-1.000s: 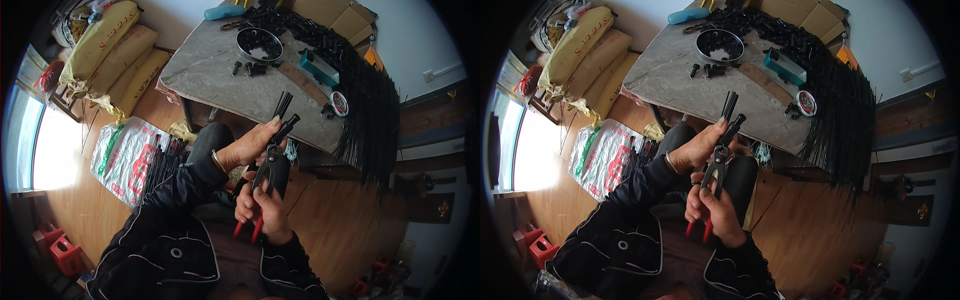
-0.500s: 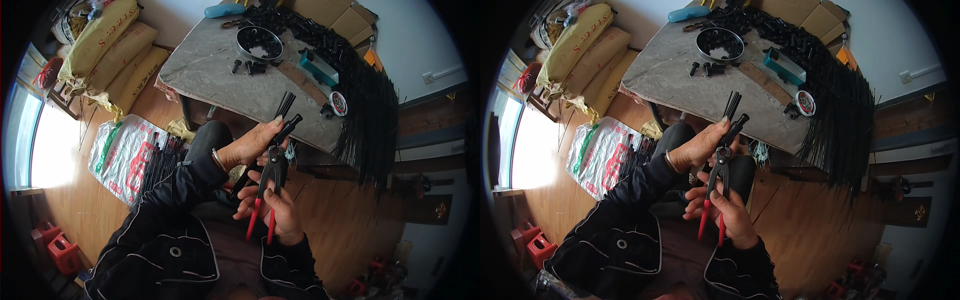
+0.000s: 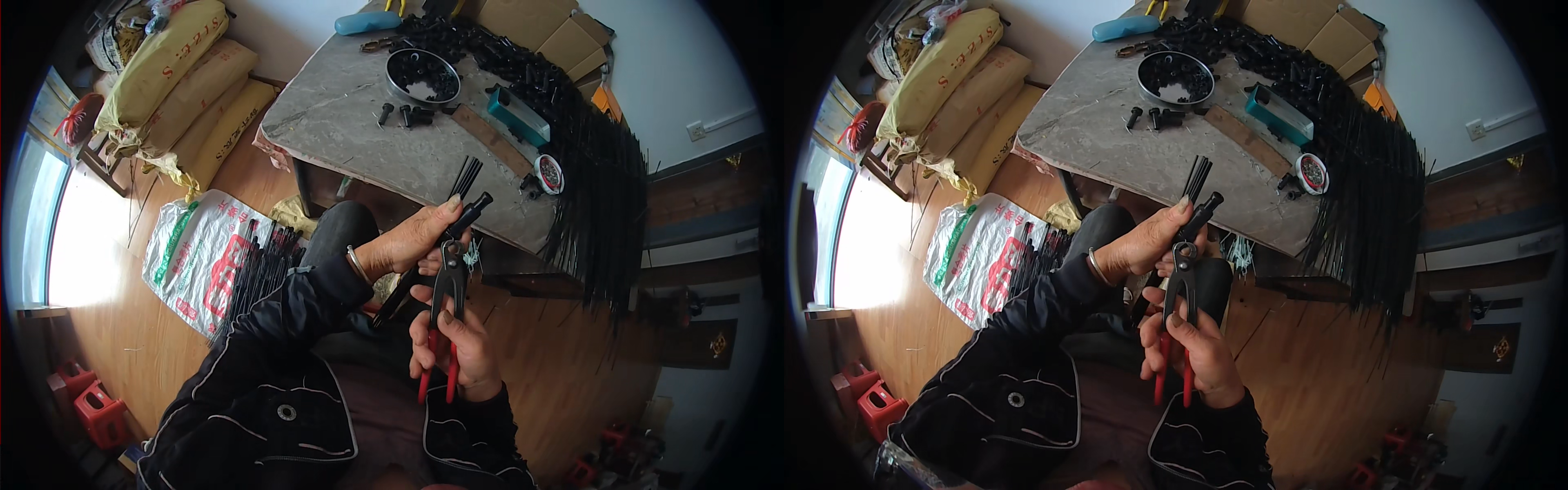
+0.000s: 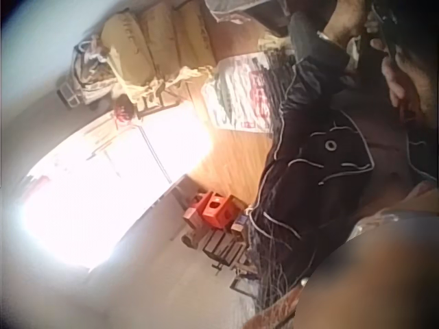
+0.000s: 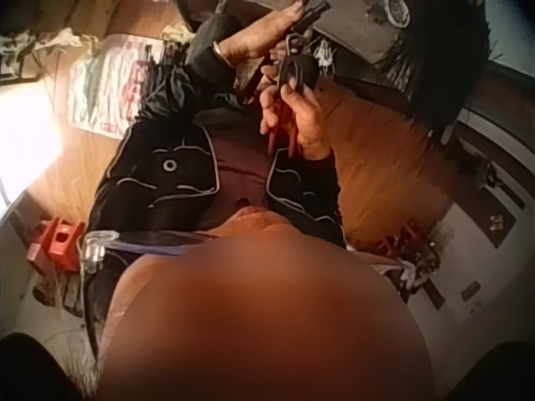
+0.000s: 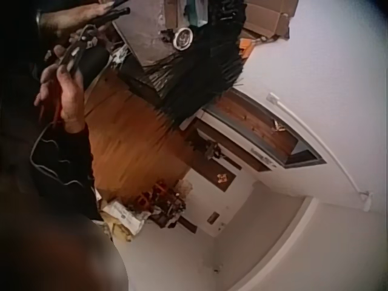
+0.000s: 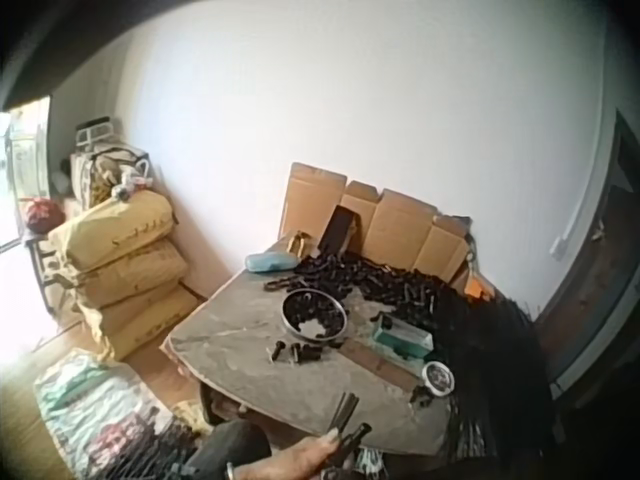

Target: Assembling and securing bundles of black rods or wires using a specialized tool.

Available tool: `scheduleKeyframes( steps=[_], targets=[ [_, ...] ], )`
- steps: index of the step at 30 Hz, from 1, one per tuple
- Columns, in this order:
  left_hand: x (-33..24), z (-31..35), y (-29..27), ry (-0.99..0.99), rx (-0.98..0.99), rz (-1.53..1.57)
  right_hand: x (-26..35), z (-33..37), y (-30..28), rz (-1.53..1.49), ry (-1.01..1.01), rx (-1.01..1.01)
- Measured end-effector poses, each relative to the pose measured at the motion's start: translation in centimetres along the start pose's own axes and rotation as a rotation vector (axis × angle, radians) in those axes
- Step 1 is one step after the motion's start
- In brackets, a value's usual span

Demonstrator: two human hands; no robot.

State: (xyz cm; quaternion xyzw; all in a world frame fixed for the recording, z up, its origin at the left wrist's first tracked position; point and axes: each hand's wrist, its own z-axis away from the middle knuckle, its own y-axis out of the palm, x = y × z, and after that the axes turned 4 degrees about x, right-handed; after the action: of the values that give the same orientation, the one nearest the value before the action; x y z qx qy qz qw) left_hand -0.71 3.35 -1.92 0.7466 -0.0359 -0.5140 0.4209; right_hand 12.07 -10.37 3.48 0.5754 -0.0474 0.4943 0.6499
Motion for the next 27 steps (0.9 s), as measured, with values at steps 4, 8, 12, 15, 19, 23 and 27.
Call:
scheduleKeyframes(
  steps=[4, 8, 12, 15, 19, 23, 27],
  targets=[
    [0.3, -0.1, -0.3, -0.003, 0.038, 0.05, 0.6, 0.1, 0.2, 0.048, 0.035, -0.046],
    [0.5, -0.2, -0.4, 0.003, 0.058, 0.056, 0.7, 0.1, -0.2, 0.075, 0.044, -0.034],
    [0.4, -0.2, -0.4, -0.014, 0.078, 0.071, 0.7, 0.1, 0.0, 0.11, 0.057, -0.053],
    [0.3, -0.1, -0.4, -0.026, 0.125, 0.091, 1.3, 0.6, -0.2, 0.101, 0.102, -0.013],
    [0.1, 0.0, -0.1, -0.032, 0.143, 0.114, 2.6, 1.3, 1.0, 0.144, 0.178, -0.049],
    [0.3, -0.1, 0.3, -0.034, 0.082, 0.083, 3.1, 1.3, 1.4, 0.199, 0.211, -0.108],
    [0.4, -0.1, -0.2, -0.007, 0.101, 0.058, 2.6, 0.9, 1.2, 0.144, 0.223, -0.099]
  ],
)
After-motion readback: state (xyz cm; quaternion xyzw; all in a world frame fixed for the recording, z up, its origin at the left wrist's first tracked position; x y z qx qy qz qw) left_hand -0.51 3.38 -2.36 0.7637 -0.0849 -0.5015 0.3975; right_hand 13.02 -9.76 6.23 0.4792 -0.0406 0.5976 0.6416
